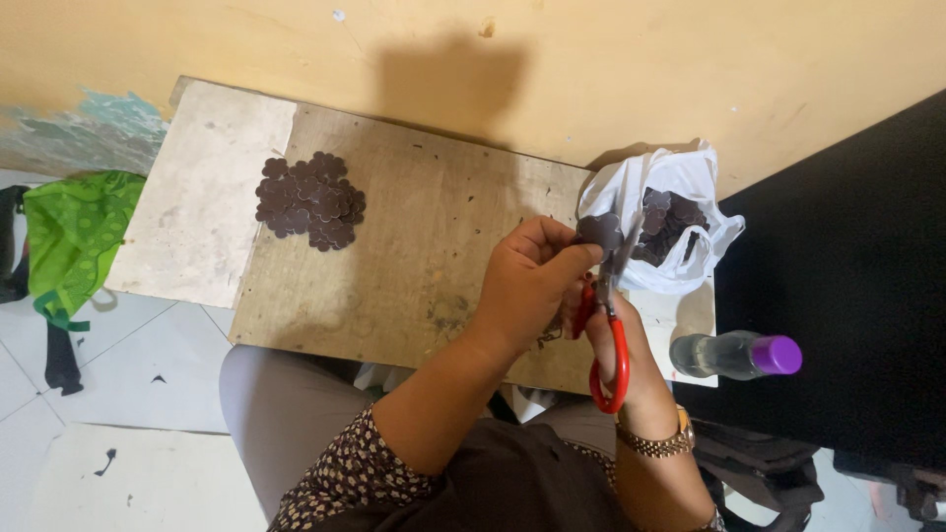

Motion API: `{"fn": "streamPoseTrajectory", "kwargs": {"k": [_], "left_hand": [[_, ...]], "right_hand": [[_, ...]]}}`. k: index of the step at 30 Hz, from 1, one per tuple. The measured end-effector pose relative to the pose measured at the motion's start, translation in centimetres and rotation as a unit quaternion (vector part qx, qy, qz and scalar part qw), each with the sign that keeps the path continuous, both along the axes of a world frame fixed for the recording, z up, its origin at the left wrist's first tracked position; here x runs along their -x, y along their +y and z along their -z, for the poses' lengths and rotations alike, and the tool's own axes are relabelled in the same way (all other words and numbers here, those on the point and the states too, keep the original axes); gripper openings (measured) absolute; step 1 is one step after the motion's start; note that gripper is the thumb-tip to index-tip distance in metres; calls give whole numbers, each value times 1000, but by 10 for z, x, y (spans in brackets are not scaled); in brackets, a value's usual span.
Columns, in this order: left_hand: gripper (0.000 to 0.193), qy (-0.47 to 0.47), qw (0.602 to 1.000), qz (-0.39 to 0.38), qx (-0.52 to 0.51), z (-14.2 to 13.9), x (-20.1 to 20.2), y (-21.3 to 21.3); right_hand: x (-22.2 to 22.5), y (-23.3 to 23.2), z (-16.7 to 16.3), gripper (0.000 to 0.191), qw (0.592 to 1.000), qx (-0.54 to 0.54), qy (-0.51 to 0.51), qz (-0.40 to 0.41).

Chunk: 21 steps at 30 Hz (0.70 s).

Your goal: The person uses red-handled scissors to cut dark brown material into flower-like shapes. They hold the material with the left hand and cut with the right, placing finished pieces into a white bag on the table.

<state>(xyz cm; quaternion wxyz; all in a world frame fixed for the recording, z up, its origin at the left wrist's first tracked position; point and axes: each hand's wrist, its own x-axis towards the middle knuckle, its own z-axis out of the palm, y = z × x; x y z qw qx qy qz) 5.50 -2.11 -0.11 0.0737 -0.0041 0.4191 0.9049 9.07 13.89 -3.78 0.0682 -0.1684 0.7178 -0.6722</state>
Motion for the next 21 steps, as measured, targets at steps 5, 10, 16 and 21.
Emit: {"fn": "streamPoseTrajectory", "kwargs": {"k": [5,10,16,21], "left_hand": [[14,40,999,-16,-11,12,13,2],[14,57,996,52,46,21,18,4],[11,22,997,66,35,30,22,0],[13,23,996,79,16,34,28,0]], "right_hand": [[15,1,15,45,992,121,-1,24],[26,6,8,23,965,200,64,159],[39,6,1,26,966,184,46,174],[45,10,4,32,968,176,101,145]]}}
